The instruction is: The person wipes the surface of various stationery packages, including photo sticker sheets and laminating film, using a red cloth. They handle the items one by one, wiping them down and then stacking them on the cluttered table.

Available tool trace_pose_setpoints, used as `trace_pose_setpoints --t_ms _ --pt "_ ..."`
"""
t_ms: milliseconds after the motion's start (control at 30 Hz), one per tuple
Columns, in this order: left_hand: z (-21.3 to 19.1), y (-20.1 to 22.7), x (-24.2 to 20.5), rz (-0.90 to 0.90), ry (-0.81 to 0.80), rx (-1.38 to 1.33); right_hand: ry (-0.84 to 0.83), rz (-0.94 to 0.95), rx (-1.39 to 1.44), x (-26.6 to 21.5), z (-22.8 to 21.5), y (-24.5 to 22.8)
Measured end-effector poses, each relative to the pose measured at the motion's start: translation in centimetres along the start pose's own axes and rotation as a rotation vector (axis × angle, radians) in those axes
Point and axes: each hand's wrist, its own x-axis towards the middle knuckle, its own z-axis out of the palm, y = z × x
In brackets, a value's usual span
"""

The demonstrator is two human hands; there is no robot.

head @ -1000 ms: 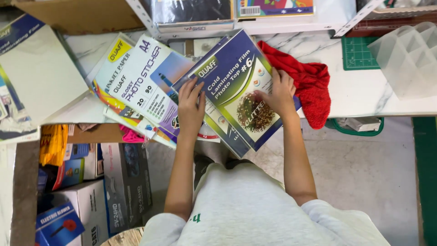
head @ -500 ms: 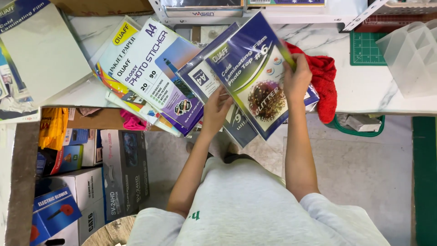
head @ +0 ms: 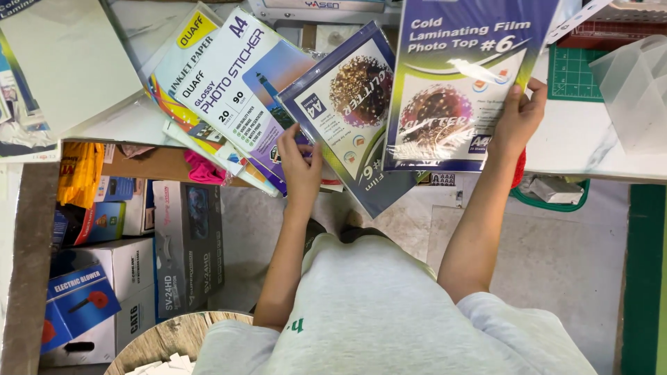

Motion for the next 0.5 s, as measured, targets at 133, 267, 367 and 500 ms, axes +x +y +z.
trace_pose_setpoints --t_ms 133,267,367,500 --pt "0.0 0.5 2.2 0.289 0.032 0.320 -0.034 0.071 0.281 -1.2 -1.5 -0.4" --pt "1.3 0.0 6.9 0.525 0.010 0.544 -0.028 0.234 0.284 -2.9 -2.7 -0.9" --pt "2.7 -0.8 11.3 0.496 -0.088 0.636 -0.024 0.240 0.249 -4.1 -4.0 1.0" --pt "2.3 -2.2 13.9 0.379 -0.256 0.600 -0.066 0.096 0.136 -6.3 -4.4 -0.1"
